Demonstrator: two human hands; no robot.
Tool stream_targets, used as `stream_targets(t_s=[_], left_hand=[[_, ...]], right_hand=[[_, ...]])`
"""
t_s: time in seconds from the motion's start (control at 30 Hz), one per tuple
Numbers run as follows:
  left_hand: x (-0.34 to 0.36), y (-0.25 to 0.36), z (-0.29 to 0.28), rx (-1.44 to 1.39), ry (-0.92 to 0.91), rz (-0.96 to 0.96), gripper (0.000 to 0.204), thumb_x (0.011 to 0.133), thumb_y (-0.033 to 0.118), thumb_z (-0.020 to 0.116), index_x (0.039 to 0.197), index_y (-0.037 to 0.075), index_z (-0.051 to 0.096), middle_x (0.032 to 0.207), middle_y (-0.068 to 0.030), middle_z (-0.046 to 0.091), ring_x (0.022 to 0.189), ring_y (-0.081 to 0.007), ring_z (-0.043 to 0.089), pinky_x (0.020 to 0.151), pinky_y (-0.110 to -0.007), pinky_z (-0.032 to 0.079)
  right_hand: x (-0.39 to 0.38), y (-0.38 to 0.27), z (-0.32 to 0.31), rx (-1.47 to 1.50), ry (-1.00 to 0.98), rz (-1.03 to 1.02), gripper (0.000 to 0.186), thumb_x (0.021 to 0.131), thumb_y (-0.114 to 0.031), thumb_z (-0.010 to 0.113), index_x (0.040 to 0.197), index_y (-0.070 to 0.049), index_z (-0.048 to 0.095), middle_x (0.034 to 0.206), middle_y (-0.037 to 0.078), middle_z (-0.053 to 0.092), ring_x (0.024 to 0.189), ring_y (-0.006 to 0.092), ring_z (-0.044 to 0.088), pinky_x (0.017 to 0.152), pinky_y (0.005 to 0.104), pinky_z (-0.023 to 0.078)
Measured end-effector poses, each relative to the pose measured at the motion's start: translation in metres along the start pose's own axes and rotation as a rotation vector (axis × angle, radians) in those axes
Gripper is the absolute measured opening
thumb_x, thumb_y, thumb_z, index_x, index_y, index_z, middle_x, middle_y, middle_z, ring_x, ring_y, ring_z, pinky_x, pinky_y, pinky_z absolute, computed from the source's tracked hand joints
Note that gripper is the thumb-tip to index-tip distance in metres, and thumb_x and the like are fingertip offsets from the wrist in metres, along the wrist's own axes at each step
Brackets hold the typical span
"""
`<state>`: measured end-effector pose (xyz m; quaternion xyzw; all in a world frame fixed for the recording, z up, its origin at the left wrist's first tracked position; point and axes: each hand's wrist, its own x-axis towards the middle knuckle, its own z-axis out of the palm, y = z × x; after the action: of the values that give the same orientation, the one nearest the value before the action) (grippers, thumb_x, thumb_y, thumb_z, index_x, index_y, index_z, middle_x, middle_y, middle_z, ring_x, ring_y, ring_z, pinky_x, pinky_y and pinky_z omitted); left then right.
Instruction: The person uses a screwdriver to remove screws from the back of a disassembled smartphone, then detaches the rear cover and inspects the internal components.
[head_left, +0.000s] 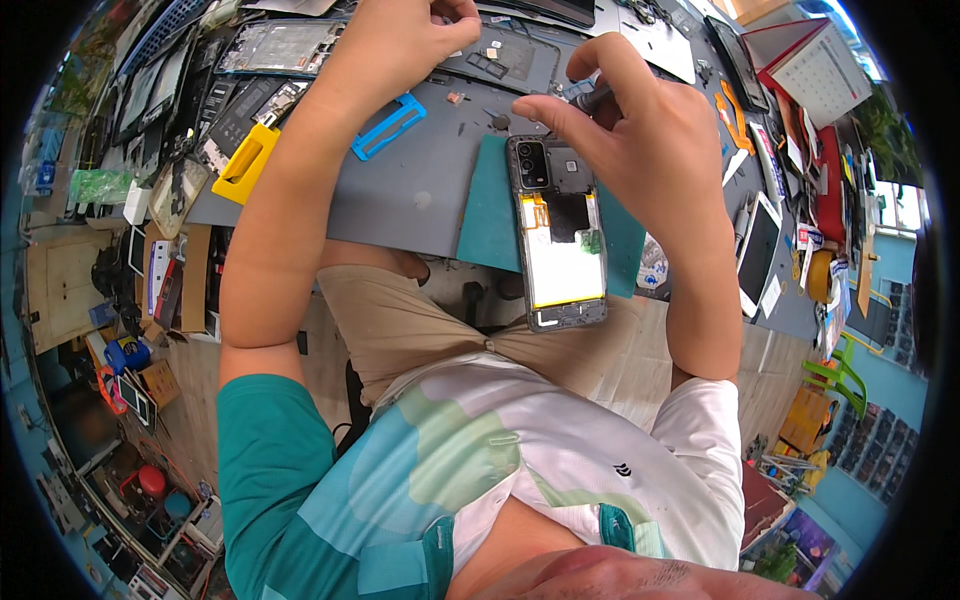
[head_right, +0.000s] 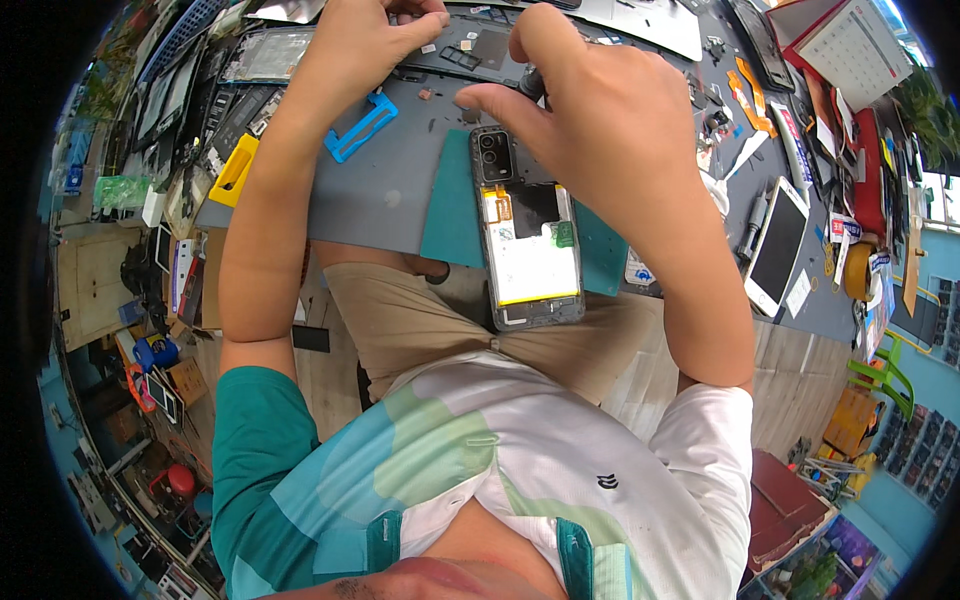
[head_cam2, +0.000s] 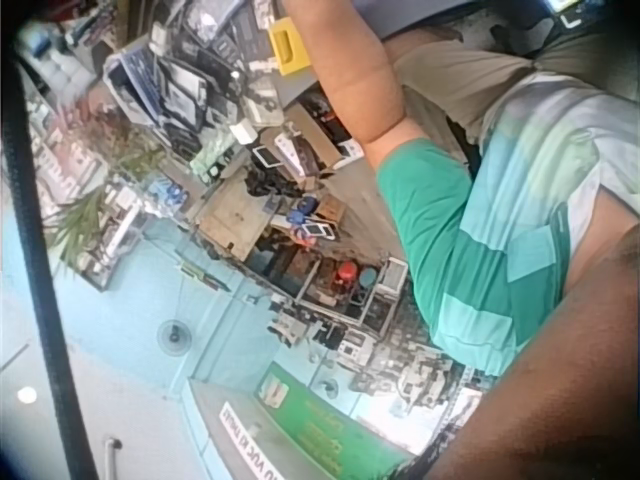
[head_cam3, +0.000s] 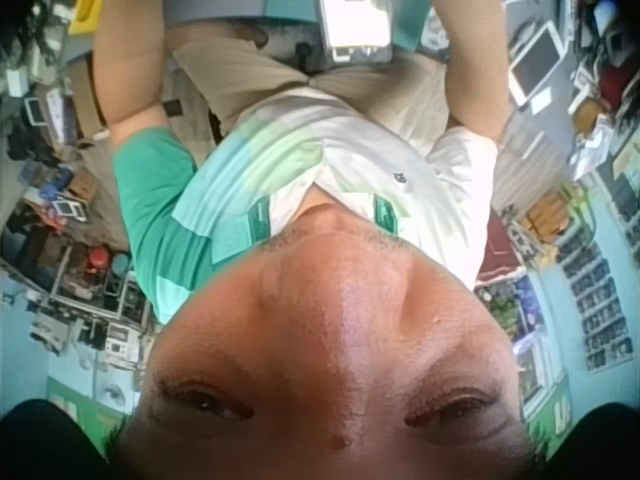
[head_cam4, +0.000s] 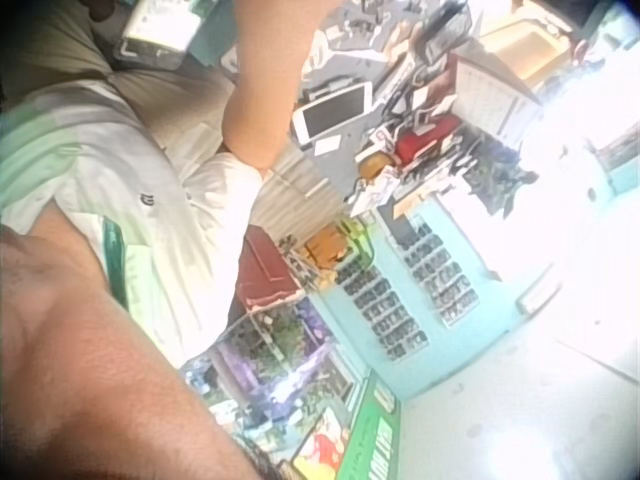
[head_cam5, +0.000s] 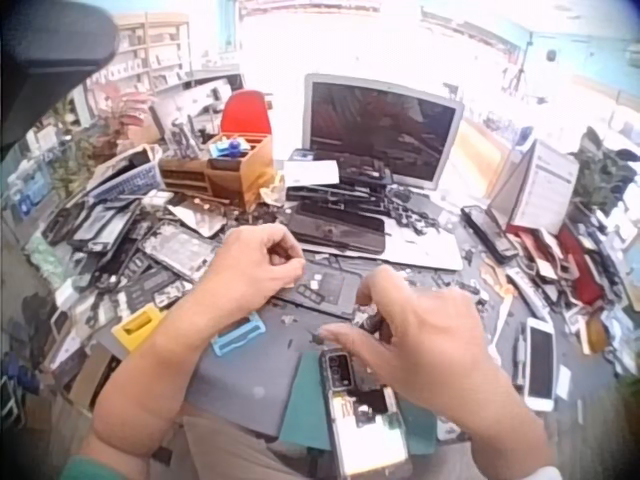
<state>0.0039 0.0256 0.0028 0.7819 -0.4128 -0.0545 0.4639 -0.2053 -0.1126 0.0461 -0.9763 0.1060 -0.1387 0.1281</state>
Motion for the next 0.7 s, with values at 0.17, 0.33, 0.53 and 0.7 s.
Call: stream_targets(t_s=[0.17, 0.33, 0.53, 0.7], left_hand=[[-0.003, 0.003, 0.000, -0.028, 0.019, 0.011, 0.009, 0.090, 0.007, 0.078, 0.093, -0.001, 0.075, 0.077, -0.0043, 0.072, 0.073, -0.0095, 0.066, 0.066, -0.028, 0.054], [-0.005, 0.007, 0.002, -0.104, -0.018, 0.022, 0.010, 0.092, 0.004, 0.077, 0.099, -0.001, 0.074, 0.085, -0.0035, 0.073, 0.077, -0.0079, 0.066, 0.070, -0.026, 0.055], [-0.007, 0.014, 0.002, -0.215, -0.018, 0.074, 0.012, 0.092, 0.001, 0.077, 0.104, -0.001, 0.073, 0.092, -0.0043, 0.075, 0.084, -0.0087, 0.068, 0.077, -0.026, 0.057], [-0.020, 0.040, -0.010, -0.040, 0.077, 0.299, 0.016, 0.091, 0.001, 0.077, 0.106, 0.000, 0.074, 0.098, -0.0085, 0.077, 0.086, -0.0176, 0.072, 0.082, -0.033, 0.058]], right_hand=[[0.006, 0.002, 0.006, 0.239, 0.218, -0.377, 0.044, 0.088, -0.025, 0.090, 0.121, -0.007, 0.067, 0.090, 0.008, 0.072, 0.069, 0.0195, 0.069, 0.060, 0.0311, 0.050], [0.003, -0.004, 0.001, 0.054, 0.004, -0.008, 0.045, 0.089, -0.020, 0.088, 0.125, -0.007, 0.065, 0.100, 0.010, 0.074, 0.079, 0.0209, 0.072, 0.068, 0.0305, 0.054], [0.004, 0.013, 0.008, 0.367, 0.112, -0.278, 0.046, 0.089, -0.025, 0.090, 0.122, -0.007, 0.064, 0.098, 0.008, 0.075, 0.082, 0.0219, 0.073, 0.070, 0.0321, 0.055], [0.006, -0.001, 0.002, 0.105, 0.118, -0.131, 0.045, 0.089, -0.023, 0.089, 0.121, -0.007, 0.063, 0.094, 0.007, 0.074, 0.082, 0.0216, 0.073, 0.070, 0.0325, 0.056]])
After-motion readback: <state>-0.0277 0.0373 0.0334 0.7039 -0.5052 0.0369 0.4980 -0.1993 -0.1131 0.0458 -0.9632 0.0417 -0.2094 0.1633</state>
